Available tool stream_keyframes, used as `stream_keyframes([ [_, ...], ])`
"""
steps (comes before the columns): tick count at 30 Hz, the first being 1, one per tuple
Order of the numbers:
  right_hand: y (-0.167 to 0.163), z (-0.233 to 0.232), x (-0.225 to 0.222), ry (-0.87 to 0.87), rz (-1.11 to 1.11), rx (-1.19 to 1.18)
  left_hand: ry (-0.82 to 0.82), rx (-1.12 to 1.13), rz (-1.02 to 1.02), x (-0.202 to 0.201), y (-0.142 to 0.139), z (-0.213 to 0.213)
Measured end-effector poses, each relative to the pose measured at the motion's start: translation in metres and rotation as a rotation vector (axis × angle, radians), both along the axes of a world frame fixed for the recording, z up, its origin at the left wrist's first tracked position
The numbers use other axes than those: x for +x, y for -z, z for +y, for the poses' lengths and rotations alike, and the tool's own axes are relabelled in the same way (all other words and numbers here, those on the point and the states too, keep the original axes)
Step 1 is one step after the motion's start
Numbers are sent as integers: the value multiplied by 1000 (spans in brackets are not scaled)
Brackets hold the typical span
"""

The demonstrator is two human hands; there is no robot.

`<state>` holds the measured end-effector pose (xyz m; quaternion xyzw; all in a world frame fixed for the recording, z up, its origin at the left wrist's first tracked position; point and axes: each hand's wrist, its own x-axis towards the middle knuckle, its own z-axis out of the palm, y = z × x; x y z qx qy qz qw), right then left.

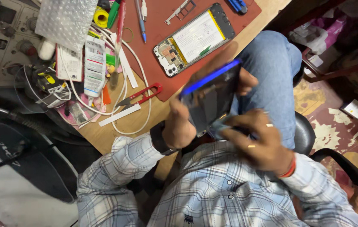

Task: The person cleans the back cover of a smartphone with a cloth, then aligns and presses it onto the phone body. They use a red-handled screwdriver to tighten screws around the edges and finally inspect the assembled device.

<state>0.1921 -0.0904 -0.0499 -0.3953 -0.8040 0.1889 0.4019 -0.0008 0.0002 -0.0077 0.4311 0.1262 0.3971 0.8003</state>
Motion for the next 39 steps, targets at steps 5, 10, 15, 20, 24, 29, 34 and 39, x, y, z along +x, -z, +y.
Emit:
stream_keyframes([
  [5, 15, -16, 31, 528, 282, 145, 45, 312, -132, 3, -6, -4],
  [10, 18, -39, 33, 513, 377, -19, 47, 479, 6, -18, -31, -12],
  [15, 35, -54, 22, 342, 993, -332, 245, 616, 134, -38, -20, -11],
  [20, 44, -70, 16, 343, 1013, -453, 154, 697, 79, -31, -12, -18],
  [24, 42, -65, 15, 359, 605, -267, 110, 663, -15, -11, -29, -12],
  [29, 41, -51, 11, 264, 243, -74, 19, 498, -265, 18, -24, -20],
  [34, 49, -56, -2, -37, 175, -325, 7, 634, 19, -10, -6, -21],
  [39, 47, -73, -10, 97, 1080, -1162, 12, 487, 69, -1, -12, -24],
])
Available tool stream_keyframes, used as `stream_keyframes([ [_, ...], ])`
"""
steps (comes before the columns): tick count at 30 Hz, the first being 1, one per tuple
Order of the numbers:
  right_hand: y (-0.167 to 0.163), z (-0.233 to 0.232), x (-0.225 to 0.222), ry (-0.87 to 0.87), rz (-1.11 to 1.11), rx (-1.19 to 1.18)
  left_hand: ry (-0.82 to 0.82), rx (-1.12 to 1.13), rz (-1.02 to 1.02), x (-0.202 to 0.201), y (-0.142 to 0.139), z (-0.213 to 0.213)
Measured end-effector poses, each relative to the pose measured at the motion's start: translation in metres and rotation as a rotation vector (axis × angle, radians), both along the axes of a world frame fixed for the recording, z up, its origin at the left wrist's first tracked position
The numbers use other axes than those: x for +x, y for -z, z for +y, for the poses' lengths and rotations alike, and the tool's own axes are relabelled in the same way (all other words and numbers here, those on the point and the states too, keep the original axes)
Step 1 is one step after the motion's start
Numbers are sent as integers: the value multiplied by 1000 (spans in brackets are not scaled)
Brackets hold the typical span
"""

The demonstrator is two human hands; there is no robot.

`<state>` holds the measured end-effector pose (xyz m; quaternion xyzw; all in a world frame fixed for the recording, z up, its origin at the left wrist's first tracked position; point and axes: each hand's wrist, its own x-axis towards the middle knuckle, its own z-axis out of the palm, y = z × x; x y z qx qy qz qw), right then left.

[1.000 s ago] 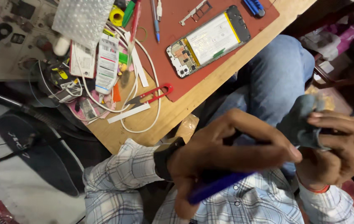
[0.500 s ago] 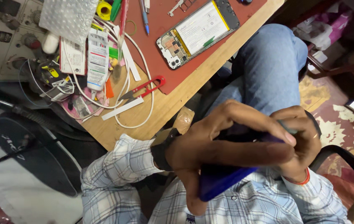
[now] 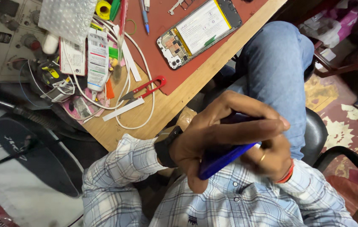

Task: The person cleans the back cover of a smartphone with a cloth, then aligns and presses it onto the phone body. They use a red-handled screwdriver to tighten screws around the edges and finally inspect the assembled device.

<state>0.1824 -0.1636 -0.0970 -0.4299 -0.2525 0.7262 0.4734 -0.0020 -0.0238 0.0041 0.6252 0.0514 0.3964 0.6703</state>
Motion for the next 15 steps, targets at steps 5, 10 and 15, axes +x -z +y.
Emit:
stream_keyframes([
  [5, -7, 19, -3, -24, -826, 733, 62, 30, 59, -6, -2, 6],
  [10, -26, 41, -3, 12, -997, 1130, 78, -64, 115, -15, 7, 9],
  [15, -46, 53, 11, 350, -928, 863, -104, -258, -21, 5, 14, 7],
])
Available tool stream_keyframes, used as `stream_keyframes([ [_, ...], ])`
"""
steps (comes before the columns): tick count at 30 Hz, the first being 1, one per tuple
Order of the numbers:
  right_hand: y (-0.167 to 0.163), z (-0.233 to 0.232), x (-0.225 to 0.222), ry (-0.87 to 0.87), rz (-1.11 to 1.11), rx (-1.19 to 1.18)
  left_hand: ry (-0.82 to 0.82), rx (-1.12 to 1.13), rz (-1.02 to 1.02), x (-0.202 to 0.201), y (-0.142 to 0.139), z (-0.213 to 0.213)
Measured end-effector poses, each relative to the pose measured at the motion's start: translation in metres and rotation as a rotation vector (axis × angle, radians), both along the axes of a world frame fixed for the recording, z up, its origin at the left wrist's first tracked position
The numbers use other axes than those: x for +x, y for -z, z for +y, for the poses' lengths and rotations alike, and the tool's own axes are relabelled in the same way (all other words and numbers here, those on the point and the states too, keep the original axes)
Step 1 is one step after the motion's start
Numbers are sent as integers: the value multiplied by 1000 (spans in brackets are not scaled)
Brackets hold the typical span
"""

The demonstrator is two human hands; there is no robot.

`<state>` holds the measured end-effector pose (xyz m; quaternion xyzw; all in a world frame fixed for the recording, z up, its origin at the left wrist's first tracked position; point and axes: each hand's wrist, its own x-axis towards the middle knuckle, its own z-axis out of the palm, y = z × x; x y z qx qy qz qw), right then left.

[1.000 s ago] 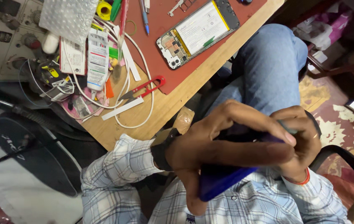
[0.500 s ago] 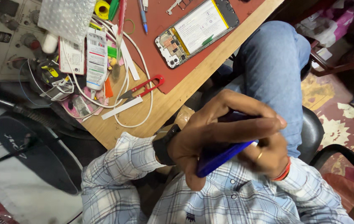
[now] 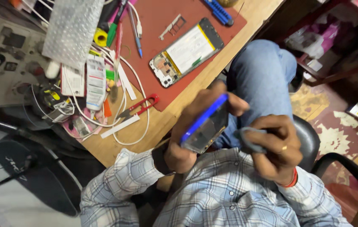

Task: The person cleans the back cover of a smartphone with a cloth, then aligns and presses it onto the phone body. They use a red-handled screwdriver to tighten screws around the edges and finally inspect the assembled device.

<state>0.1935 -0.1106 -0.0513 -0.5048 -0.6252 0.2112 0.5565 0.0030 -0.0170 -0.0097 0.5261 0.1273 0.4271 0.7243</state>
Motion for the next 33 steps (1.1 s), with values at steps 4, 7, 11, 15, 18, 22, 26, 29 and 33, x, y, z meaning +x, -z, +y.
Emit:
stream_keyframes([
  [4, -15, 7, -7, -153, -127, 130, -178, -226, -128, 13, -1, 1],
  [7, -22, 15, -12, -99, -259, 167, -250, -246, -83, 13, -6, 11],
  [11, -20, 20, -2, -50, -85, 75, -308, -225, -62, 14, -9, 25],
  [15, -4, 21, 8, -64, 360, -232, -172, -267, -193, 8, -3, 34],
  [18, 12, 28, 11, -278, 1007, -353, -142, -418, -227, 7, 0, 34],
  [22, 30, 32, 9, -326, 1163, -510, -28, -536, -324, 11, 0, 35],
  [26, 43, 31, 0, -317, 1147, -539, -5, -587, -385, 11, 2, 36],
  [29, 38, 30, -3, -96, 724, -421, -58, -522, -372, 11, 7, 37],
  [33, 7, 37, -3, 87, 130, -108, -100, -468, -311, 12, 14, 37],
])
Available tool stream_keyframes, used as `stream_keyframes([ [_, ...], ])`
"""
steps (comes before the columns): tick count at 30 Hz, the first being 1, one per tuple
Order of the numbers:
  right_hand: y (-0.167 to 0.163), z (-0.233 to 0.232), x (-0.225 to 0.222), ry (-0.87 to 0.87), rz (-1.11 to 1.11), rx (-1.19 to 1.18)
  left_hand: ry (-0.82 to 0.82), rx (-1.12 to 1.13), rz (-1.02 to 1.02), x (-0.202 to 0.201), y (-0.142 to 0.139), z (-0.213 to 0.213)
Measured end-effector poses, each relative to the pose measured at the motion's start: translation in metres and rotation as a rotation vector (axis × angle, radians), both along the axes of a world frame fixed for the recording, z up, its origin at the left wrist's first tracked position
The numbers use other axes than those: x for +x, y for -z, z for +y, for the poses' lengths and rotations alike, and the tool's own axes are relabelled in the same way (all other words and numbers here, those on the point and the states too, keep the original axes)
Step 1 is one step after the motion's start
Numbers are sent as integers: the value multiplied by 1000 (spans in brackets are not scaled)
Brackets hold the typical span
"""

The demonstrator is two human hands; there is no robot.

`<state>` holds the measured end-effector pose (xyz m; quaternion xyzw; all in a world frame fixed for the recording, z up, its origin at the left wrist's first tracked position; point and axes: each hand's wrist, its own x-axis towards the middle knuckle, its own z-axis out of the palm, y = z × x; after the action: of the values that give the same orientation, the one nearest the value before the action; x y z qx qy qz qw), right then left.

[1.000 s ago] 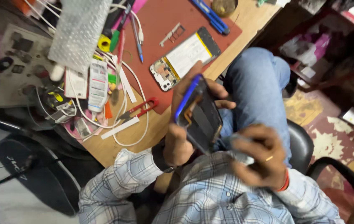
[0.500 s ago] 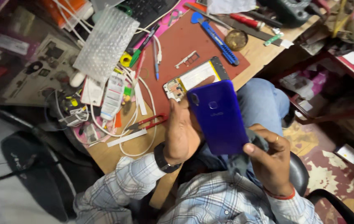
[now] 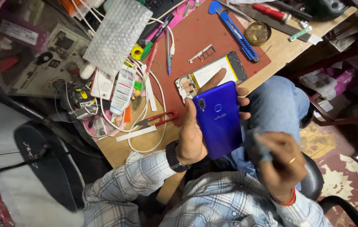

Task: The person cleans the back cover of a smartphone with a cloth, then aligns and presses it onto the phone body. They use a red-handled screwdriver to tighten screws around the edges and finally inspect the assembled device.

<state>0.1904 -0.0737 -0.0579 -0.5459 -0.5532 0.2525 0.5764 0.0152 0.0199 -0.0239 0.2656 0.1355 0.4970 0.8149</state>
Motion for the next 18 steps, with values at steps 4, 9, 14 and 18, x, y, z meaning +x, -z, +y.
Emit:
stream_keyframes([
  [4, -29, 30, -21, -318, -510, 286, 7, 72, 85, 0, 1, -2],
  [9, -39, 57, -58, -77, -710, 355, 15, 25, 71, -1, -1, -2],
  [14, -43, 55, -61, -85, -733, 342, -5, 57, 112, -1, 3, -1],
  [18, -43, 57, -61, -38, -700, 333, 42, 10, 100, -1, 5, -5],
])
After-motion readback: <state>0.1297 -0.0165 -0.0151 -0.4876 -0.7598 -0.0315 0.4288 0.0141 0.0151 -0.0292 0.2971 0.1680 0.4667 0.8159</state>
